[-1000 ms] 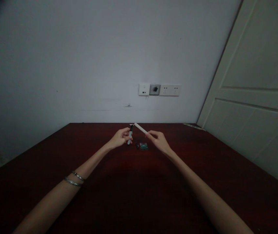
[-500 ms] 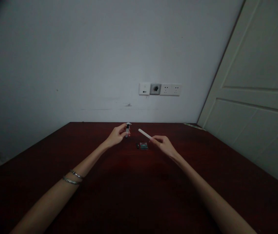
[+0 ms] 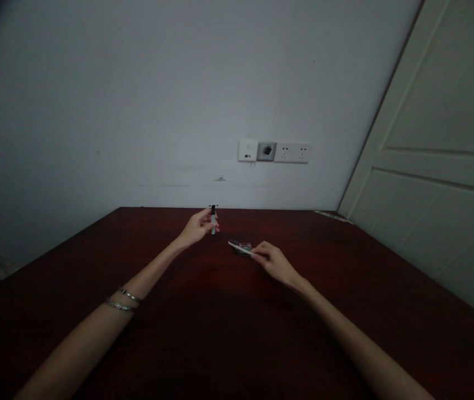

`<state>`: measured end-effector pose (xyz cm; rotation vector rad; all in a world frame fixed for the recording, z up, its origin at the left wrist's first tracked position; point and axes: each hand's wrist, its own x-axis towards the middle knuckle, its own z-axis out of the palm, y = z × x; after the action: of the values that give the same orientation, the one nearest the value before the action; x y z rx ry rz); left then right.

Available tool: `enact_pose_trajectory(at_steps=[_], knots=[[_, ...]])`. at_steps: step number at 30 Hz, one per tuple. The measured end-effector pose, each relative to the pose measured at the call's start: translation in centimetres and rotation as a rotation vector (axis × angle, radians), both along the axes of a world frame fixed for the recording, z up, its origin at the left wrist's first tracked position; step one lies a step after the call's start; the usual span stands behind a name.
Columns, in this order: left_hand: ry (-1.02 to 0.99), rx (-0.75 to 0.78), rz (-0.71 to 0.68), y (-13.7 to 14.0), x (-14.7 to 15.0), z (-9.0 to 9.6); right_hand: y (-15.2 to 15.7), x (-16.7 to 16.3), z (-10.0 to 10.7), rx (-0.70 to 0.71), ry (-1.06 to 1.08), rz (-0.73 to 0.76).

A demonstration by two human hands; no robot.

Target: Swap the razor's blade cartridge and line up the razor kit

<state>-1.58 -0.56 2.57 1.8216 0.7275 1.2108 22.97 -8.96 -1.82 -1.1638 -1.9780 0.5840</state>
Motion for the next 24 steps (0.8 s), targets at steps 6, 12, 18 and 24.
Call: enact_pose_trajectory(at_steps=[6,12,18,24], knots=[[0.005,-0.022,-0.041,-0.1,0.4,-0.4,-0.1,-1.7,-2.6,0.064,-0.208,0.1],[0.02,0.039,-0.019,0.0,0.6,-1.0,0.0,-2.5,-3.5,0.146,-0.337,0.13],[0.045,0.066,-0.029,-0.1,0.9,-1.4,-0.4,-2.9,-2.9,0.2,-0.416,0.109],[0.042,0.035,-0.045,-0.2,1.1,-1.7,-0.8,-2.9,-3.1,0.206,-0.411,0.1]])
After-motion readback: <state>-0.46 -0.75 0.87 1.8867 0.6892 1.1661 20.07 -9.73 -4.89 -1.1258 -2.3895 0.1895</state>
